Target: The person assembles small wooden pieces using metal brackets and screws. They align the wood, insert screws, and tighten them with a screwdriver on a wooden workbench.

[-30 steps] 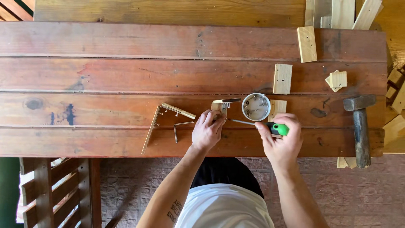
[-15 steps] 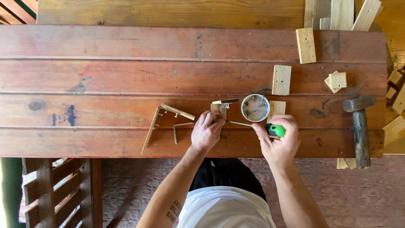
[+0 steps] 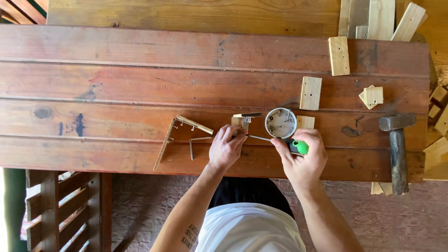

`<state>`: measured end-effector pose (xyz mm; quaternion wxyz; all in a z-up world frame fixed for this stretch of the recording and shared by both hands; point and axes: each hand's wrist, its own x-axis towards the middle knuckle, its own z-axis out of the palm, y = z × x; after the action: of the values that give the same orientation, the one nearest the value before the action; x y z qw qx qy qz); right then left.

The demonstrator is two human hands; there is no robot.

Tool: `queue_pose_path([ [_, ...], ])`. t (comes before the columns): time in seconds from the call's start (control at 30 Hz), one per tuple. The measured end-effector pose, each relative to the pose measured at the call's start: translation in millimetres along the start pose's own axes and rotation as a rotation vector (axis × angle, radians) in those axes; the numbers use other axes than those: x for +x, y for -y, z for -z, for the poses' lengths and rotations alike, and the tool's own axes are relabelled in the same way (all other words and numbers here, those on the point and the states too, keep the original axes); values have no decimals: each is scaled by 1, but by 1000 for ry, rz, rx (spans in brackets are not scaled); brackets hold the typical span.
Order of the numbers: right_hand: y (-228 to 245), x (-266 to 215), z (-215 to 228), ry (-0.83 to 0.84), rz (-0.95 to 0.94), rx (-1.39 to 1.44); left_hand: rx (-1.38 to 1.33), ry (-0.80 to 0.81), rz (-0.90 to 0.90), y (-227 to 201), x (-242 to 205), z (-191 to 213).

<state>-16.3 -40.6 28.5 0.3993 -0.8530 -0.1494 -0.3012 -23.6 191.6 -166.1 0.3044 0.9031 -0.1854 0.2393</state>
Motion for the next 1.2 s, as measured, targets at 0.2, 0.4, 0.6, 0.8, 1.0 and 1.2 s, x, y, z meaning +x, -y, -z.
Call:
queue_pose_path([
  [0.2,5,-13,-6,-45,15,-49,-5,5,20,0,-2,1],
  [0.4,11,-24,3,-50,3,-86,-24,12,23,0,2,3],
  [0.6,-7,-63,8,-128,19,-101,-14,11,22,0,1,0],
  [0.8,-33,-106,16,-200,55,-64,-22,4,32,0,0,0],
  [1.0,-13,-102,23,-140,41,-69,-43,93,62,-10,20,26],
  [1.2,-12,-89,21,-93,-11,-14,-47,130,75,-11,17,26],
])
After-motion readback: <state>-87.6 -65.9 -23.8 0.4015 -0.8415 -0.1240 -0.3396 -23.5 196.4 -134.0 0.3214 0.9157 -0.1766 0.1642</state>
